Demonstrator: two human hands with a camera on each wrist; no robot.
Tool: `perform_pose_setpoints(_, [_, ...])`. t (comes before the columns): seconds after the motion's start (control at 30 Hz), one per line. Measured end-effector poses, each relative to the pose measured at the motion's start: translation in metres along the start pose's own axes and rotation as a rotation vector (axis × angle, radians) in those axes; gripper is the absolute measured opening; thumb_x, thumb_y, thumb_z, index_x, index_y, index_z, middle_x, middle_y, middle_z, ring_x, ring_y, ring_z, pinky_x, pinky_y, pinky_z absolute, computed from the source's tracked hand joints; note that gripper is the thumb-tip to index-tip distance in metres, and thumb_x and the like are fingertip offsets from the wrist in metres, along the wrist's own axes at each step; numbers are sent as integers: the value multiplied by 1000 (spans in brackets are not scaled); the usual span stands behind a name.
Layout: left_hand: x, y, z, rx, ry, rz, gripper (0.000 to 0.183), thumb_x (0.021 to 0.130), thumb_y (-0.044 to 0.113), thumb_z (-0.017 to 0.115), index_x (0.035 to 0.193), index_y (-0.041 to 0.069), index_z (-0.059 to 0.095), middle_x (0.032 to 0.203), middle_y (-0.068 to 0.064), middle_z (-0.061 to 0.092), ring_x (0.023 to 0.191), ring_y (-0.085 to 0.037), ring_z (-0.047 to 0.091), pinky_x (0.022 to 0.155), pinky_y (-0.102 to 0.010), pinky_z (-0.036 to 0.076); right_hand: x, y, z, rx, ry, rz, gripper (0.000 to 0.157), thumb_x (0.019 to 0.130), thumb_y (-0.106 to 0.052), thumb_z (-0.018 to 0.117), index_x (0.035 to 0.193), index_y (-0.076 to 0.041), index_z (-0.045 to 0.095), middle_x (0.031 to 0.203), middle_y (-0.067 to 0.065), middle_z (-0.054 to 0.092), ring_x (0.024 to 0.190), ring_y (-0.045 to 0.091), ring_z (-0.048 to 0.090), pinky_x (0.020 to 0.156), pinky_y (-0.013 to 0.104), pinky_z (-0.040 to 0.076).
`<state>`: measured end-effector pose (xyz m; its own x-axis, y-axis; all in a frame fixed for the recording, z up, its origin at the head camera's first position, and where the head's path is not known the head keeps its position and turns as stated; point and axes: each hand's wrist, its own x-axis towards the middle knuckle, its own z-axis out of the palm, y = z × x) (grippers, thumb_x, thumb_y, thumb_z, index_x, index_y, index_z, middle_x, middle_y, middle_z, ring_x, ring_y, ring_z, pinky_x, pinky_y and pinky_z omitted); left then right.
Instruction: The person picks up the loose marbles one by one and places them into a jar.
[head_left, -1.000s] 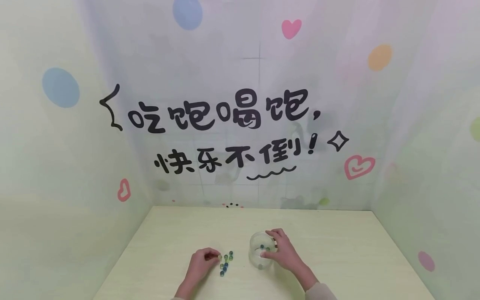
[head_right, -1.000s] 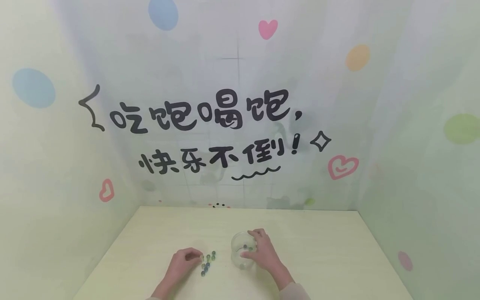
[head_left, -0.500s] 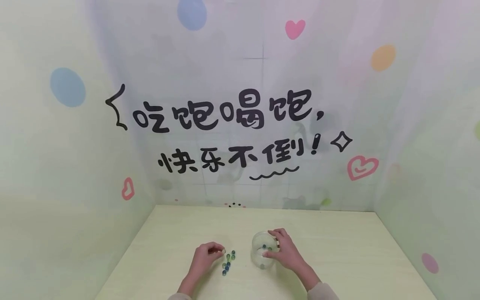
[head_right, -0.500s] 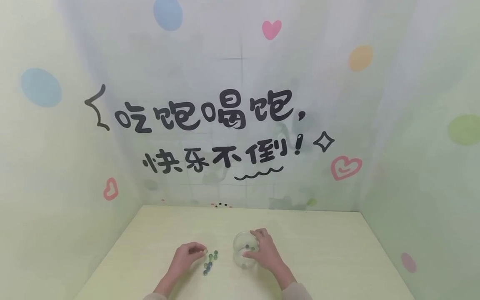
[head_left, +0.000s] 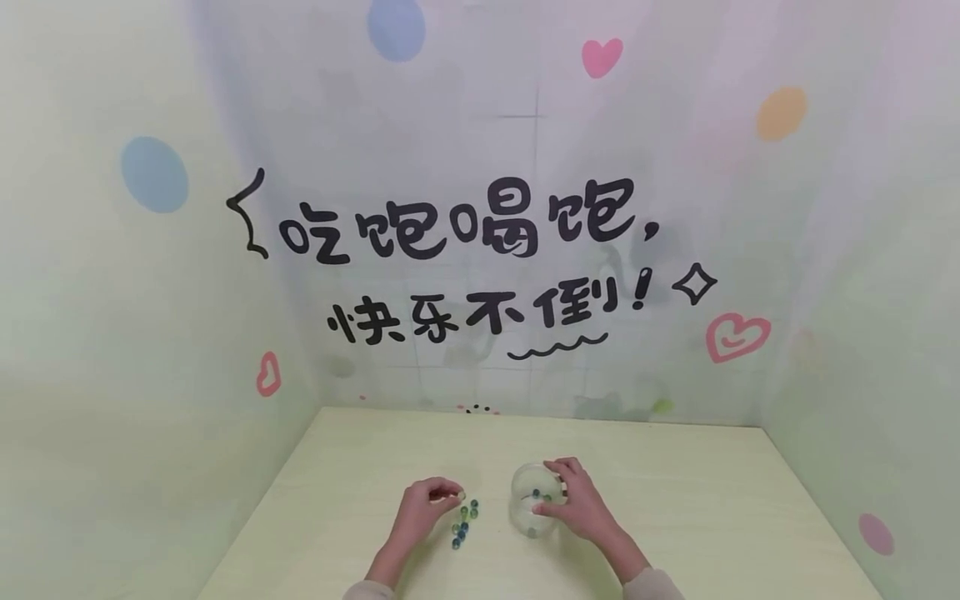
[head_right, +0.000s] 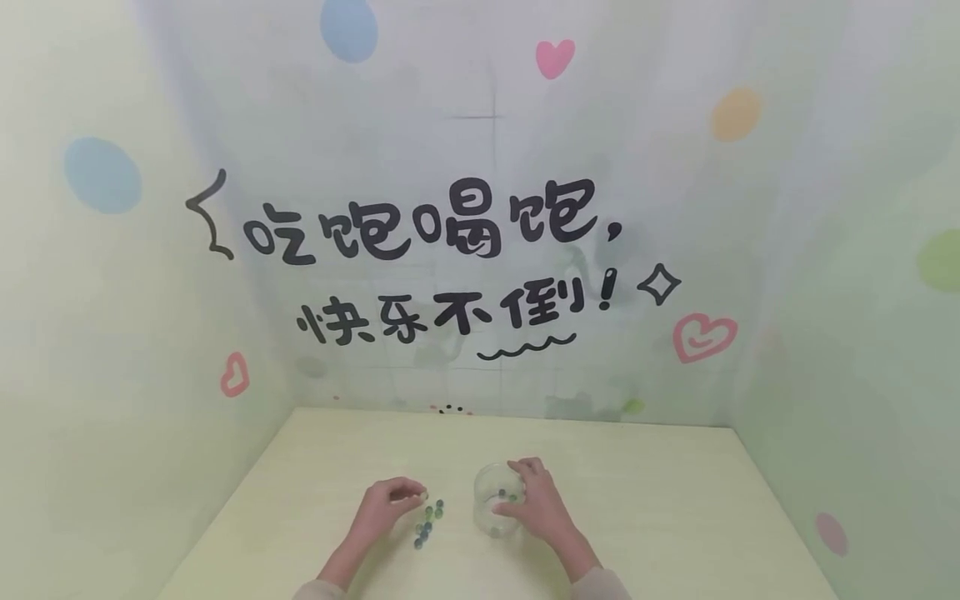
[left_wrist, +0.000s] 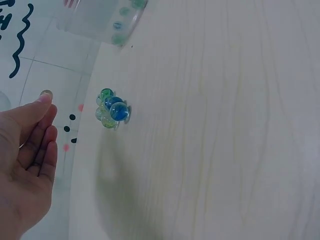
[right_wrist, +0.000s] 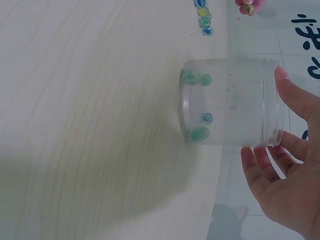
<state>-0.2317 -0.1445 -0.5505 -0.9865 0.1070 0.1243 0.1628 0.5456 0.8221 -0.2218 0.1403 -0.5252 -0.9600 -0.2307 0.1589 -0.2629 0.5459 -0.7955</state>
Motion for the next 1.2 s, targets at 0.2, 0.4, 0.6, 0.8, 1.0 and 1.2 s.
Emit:
perform_pose_setpoints(0.2, [0, 6, 0, 10, 0, 9, 13, 86, 13, 75, 99, 12, 74, 95, -2, 75, 92, -15, 67, 87, -39, 57, 0, 1, 0, -1, 6, 8, 70, 77, -17, 86, 134, 6, 54, 132, 21, 49, 121, 39, 52, 92, 47, 55])
perform_pose_setpoints(0.4, [3, 11, 2, 21, 6, 32, 11, 88, 17, 74, 98, 14, 74, 96, 1, 75, 93, -13, 66, 85, -30, 56, 0, 4, 0, 1, -1, 8, 71, 78, -18, 85, 135, 6, 53, 132, 21, 49, 121, 38, 51, 91, 45, 55])
perform_pose_setpoints(0.6, [5, 20, 5, 16, 4, 51, 10, 89, 19, 74, 98, 16, 74, 100, 0, 75, 96, -15, 66, 87, -30, 56, 0, 6, 0, 4, 0, 1, 71, 78, -19, 85, 135, 6, 53, 132, 21, 49, 121, 38, 51, 91, 41, 55])
perform_pose_setpoints(0.8, [7, 29, 8, 0, 6, 68, 10, 90, 20, 73, 99, 16, 74, 100, 0, 75, 96, -15, 66, 89, -35, 56, 2, 4, 0, 8, -6, -3, 70, 78, -17, 85, 135, 7, 53, 131, 21, 49, 121, 39, 52, 91, 45, 55])
perform_pose_setpoints(1.0, [8, 34, 11, -7, 3, 96, 12, 90, 23, 73, 100, 17, 74, 101, 1, 74, 97, -16, 66, 90, -33, 56, 2, 5, 1, 2, -12, -4, 69, 78, -17, 85, 135, 6, 53, 131, 20, 49, 121, 37, 52, 90, 42, 55])
perform_pose_setpoints(1.2, [10, 38, 15, -10, -1, 123, 13, 90, 23, 73, 100, 16, 74, 100, 1, 74, 97, -17, 67, 91, -39, 56, 1, 6, 1, 19, -9, -11, 69, 78, -16, 85, 135, 7, 53, 131, 21, 49, 121, 38, 52, 91, 48, 55])
